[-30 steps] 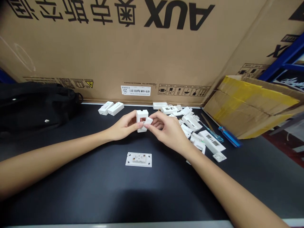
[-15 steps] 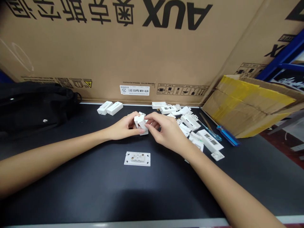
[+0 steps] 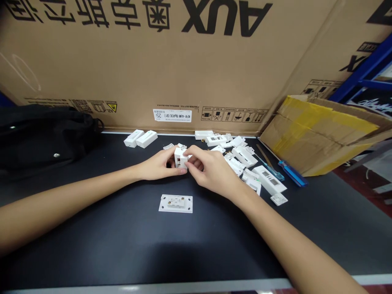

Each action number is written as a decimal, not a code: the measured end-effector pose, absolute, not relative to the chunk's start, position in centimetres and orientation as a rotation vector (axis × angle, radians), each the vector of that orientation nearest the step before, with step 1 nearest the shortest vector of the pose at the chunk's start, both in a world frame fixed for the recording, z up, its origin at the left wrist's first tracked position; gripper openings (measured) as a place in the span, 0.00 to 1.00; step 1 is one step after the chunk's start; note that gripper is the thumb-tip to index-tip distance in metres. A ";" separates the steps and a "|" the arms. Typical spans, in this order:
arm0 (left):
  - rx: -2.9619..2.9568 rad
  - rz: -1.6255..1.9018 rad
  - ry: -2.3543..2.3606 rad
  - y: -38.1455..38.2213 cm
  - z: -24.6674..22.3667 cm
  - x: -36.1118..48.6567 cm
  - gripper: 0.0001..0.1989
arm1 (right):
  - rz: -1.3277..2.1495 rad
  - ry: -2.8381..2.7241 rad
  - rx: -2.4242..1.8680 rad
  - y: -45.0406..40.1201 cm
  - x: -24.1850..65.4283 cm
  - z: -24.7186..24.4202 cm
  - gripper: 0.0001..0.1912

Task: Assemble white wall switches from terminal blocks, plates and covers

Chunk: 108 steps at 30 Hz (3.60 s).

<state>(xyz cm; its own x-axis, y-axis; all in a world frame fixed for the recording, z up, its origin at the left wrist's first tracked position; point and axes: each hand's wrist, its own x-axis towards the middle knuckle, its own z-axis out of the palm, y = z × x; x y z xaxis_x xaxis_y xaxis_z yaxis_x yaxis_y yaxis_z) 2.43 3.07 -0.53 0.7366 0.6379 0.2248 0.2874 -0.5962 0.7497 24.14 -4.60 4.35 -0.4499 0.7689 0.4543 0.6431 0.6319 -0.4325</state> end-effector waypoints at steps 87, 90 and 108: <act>1.707 0.732 0.558 3.9 -0.9 2.4 0.27 | -0.058 -2.392 -1.078 -4.4 24.3 2.7 0.22; 1.695 0.722 0.553 4.0 -0.9 2.5 0.26 | -0.079 -2.394 -1.082 -4.5 24.1 2.6 0.21; 1.860 0.626 0.620 3.6 -0.2 2.2 0.25 | -0.054 -2.372 -1.167 -4.6 23.8 2.8 0.16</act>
<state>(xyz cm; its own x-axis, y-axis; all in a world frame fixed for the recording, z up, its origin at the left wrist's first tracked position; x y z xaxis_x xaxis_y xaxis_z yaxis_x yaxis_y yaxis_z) 2.16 3.57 -0.16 0.7310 0.6684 0.1373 0.1308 -0.3348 0.9332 23.85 -4.57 2.78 -0.5128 0.7340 0.4453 0.7534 0.6334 -0.1765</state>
